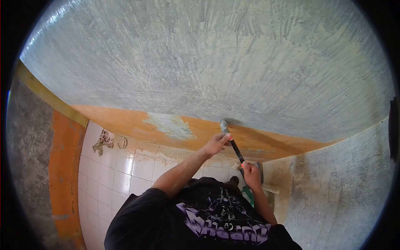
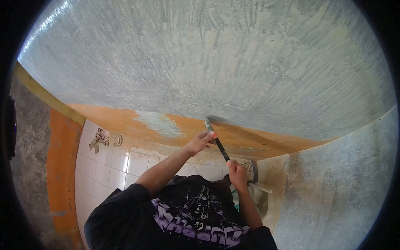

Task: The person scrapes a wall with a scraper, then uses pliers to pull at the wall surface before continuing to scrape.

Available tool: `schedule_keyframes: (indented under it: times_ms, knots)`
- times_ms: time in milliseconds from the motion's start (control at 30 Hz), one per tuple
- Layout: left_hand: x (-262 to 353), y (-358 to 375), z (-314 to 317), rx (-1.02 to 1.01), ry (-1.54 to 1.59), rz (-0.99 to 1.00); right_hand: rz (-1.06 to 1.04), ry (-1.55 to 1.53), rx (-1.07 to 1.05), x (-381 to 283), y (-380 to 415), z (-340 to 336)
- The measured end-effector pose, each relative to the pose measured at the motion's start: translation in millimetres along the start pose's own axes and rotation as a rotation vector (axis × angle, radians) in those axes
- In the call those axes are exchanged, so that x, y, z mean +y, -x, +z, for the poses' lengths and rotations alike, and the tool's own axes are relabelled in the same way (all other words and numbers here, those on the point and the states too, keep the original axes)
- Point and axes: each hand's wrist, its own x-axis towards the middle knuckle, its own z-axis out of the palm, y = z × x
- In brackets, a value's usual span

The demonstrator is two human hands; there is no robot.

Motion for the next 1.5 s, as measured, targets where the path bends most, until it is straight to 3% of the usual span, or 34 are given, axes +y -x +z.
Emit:
schedule_keyframes:
  times_ms: [567,667,867,1067,1267,1500]
  knots:
    - [3,7,1,0.067,0.101,-0.024,0.054,-0.091,-0.045,11,0,12]
    - [1,10,-10,0.106,0.132,-0.023,-0.046,0.072,-0.028,-16,-5,19]
    - [1,10,-9,0.079,0.115,-0.03,-0.013,-0.069,0.015,0,3,25]
    - [0,18,-22,0.164,0.133,0.012,-0.021,0.087,-0.053,-10,-8,38]
    - [-3,12,-11,0.095,0.095,-0.008,0.024,-0.115,-0.043,0,2,30]
    - [-8,24,-28,0.186,0.129,-0.001,0.02,-0.009,-0.058,-21,4,43]
